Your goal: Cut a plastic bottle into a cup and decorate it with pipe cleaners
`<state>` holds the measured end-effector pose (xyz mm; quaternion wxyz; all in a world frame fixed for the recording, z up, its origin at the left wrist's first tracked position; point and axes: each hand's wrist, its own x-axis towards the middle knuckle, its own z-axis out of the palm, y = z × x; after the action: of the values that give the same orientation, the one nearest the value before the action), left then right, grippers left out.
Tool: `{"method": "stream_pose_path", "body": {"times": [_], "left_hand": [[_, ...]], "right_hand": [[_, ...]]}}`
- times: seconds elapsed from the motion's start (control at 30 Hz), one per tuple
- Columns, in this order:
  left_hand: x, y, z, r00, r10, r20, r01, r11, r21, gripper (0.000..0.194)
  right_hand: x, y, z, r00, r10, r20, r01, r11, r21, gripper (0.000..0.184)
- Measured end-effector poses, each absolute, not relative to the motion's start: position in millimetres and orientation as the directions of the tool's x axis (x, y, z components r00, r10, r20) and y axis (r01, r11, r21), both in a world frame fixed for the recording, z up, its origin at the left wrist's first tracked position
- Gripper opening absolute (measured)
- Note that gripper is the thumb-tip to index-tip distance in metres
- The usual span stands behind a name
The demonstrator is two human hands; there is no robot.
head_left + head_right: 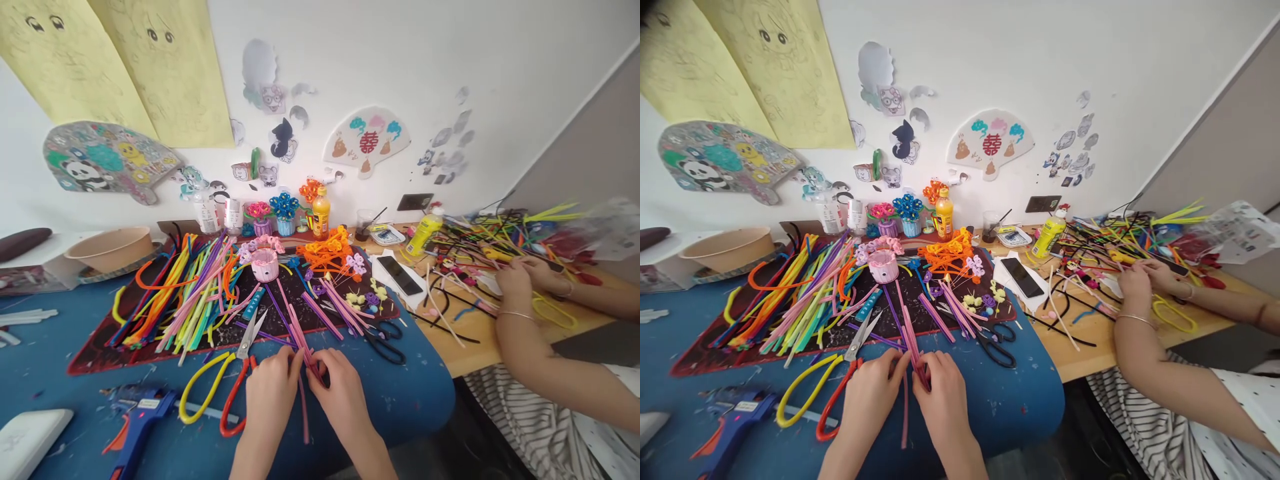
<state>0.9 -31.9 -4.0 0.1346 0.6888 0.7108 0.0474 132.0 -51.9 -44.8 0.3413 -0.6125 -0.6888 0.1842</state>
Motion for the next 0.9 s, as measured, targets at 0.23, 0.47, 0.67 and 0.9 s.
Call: {"method": "stream_pose_path", "body": {"times": [0.23,0.47,0.67,0.9], "left_hand": [[14.4,-34.2,-6.5,-0.055,0.988,-0.142,0.964,0.09,0.25,0.031],[-14.0,-35.3,1.7,-0.037,0.988,-0.15,0.916,0.093,0.39,0.029],[-20.6,-35.8,2.6,0.035,0.982,-0.186,0.905,0.047,0.422,0.032],[-0.7,-34.0,-8.3,-0.019,0.974,-0.224,0.926,0.102,0.365,0.024]], "right_hand": [[138.7,-52.9,-49.4,-0.035,0.975,0.219,0.67,0.186,-0.719,0.018],[142.6,-49.0,-44.8,-0.027,0.986,0.163,0.669,0.139,-0.73,0.018],[142.4,-49.6,-39.1,-0.02,0.996,0.085,0.649,0.078,-0.757,0.015],[144.7,-40.3,-42.3,0.032,0.999,0.001,0.609,-0.019,-0.793,0.011]]}}
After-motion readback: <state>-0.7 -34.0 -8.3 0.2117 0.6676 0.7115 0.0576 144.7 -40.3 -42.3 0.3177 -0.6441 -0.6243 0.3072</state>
